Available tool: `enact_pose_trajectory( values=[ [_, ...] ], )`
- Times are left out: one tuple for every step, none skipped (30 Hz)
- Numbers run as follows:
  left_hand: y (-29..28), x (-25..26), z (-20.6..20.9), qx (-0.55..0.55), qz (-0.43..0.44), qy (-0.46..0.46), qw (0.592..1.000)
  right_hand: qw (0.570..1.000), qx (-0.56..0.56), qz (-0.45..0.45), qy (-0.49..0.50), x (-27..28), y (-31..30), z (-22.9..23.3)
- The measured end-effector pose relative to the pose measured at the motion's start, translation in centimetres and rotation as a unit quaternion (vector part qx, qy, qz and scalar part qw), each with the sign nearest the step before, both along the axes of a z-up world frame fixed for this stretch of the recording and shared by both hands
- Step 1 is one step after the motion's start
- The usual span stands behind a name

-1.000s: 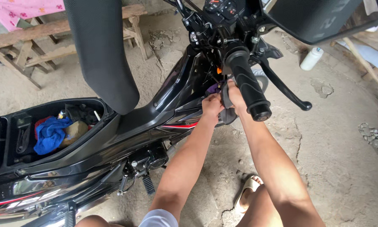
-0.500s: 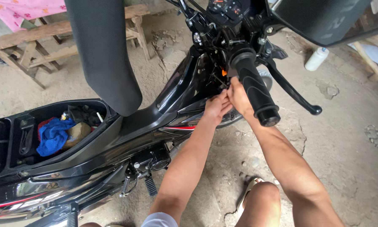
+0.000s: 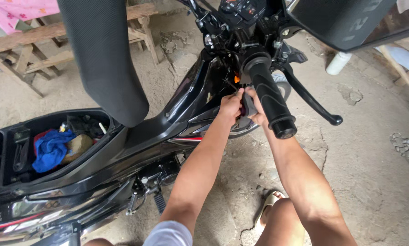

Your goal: The person unscrews and removes a plastic panel from a motorcycle using a screwdriver and a cloth, then wipes the internal area before replacing the panel and tightening the screw.

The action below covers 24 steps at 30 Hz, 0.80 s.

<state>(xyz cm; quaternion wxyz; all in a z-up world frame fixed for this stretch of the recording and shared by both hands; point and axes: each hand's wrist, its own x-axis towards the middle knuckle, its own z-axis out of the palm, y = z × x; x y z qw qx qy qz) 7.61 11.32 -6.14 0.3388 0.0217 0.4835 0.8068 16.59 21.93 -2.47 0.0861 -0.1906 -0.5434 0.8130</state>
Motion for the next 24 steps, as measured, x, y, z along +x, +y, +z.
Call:
enact_pose_trajectory(
  values=[
    [-0.4, 0.4, 0.4, -0.063, 0.019, 0.035, 0.997, 1.000, -0.005, -0.003, 0.003, -0.2, -0.2, -0.1],
    [-0.9, 0.8, 0.7, -0.125, 0.037, 0.069, 0.989, 1.000, 0.000, -0.015, 0.014, -0.5, -0.4, -0.2],
    [-1.6, 1.0, 0.7, -0.127, 0.038, 0.067, 0.989, 0.999, 0.015, -0.028, 0.025, -0.7, -0.8, -0.5],
    [-2.3, 1.2, 0.6, -0.088, 0.038, 0.030, 0.995, 0.997, 0.040, -0.047, 0.042, -0.8, -1.4, -0.9],
    [-2.7, 1.0, 0.8, -0.047, 0.037, -0.003, 0.998, 0.990, 0.102, -0.070, 0.068, -1.1, -1.9, -0.8],
    [-3.1, 0.8, 0.9, -0.047, 0.037, -0.001, 0.998, 0.970, 0.206, -0.097, 0.086, -1.3, -2.5, -0.5],
    [-3.4, 0.9, 0.5, -0.039, 0.028, -0.010, 0.999, 0.903, 0.395, -0.148, 0.081, -0.7, -3.3, -0.5],
    [-3.5, 1.1, -0.2, -0.031, 0.019, -0.019, 0.999, 0.904, 0.393, -0.150, 0.078, 0.0, -3.8, -0.1],
    [-3.6, 1.1, -0.8, -0.031, 0.019, -0.019, 0.999, 0.813, 0.568, -0.118, 0.042, 0.6, -4.0, 0.6],
    [-3.6, 1.0, -1.6, 0.001, 0.009, -0.024, 1.000, 0.689, 0.720, -0.081, 0.004, 1.1, -4.4, 1.3],
    [-3.4, 0.9, -2.3, 0.036, 0.000, -0.030, 0.999, 0.688, 0.721, -0.081, 0.005, 1.1, -4.7, 2.2],
    [-2.8, 0.3, -2.8, 0.037, 0.001, -0.029, 0.999, 0.669, 0.738, -0.079, 0.038, 0.9, -4.8, 3.0],
    [-2.2, 0.3, -3.6, 0.068, -0.015, -0.057, 0.996, 0.651, 0.753, -0.071, 0.066, 1.6, -5.1, 3.2],
    [-2.0, 0.7, -4.4, 0.100, -0.031, -0.083, 0.991, 0.653, 0.752, -0.066, 0.063, 2.5, -5.5, 3.4],
    [-1.7, 0.8, -4.3, 0.103, -0.030, -0.080, 0.991, 0.620, 0.779, -0.078, 0.060, 2.6, -5.5, 4.4],
    [-1.5, 0.8, -3.6, 0.123, -0.035, -0.085, 0.988, 0.585, 0.804, -0.091, 0.058, 2.8, -5.6, 5.6],
    [-1.7, 1.6, -2.8, 0.142, -0.039, -0.098, 0.984, 0.584, 0.805, -0.092, 0.058, 3.3, -6.0, 6.4],
    [-2.1, 2.4, -1.7, 0.163, -0.041, -0.116, 0.979, 0.574, 0.811, -0.099, 0.051, 3.6, -6.6, 7.0],
    [-2.6, 3.3, -0.5, 0.179, -0.041, -0.129, 0.974, 0.565, 0.818, -0.101, 0.041, 4.2, -7.1, 7.2],
    [-3.0, 4.1, 0.7, 0.195, -0.042, -0.139, 0.970, 0.564, 0.819, -0.099, 0.039, 4.4, -7.4, 7.4],
    [-3.6, 4.7, 1.7, 0.205, -0.039, -0.137, 0.968, 0.581, 0.805, -0.105, 0.064, 4.4, -8.1, 7.3],
    [-4.1, 5.2, 2.3, 0.215, -0.039, -0.128, 0.967, 0.598, 0.789, -0.111, 0.088, 4.5, -8.5, 7.1],
    [-4.3, 5.2, 2.9, 0.232, -0.043, -0.109, 0.966, 0.597, 0.789, -0.111, 0.090, 4.5, -8.6, 6.9],
    [-4.6, 5.0, 3.1, 0.232, -0.043, -0.108, 0.966, 0.623, 0.768, -0.104, 0.109, 4.7, -8.8, 6.6]
  ],
)
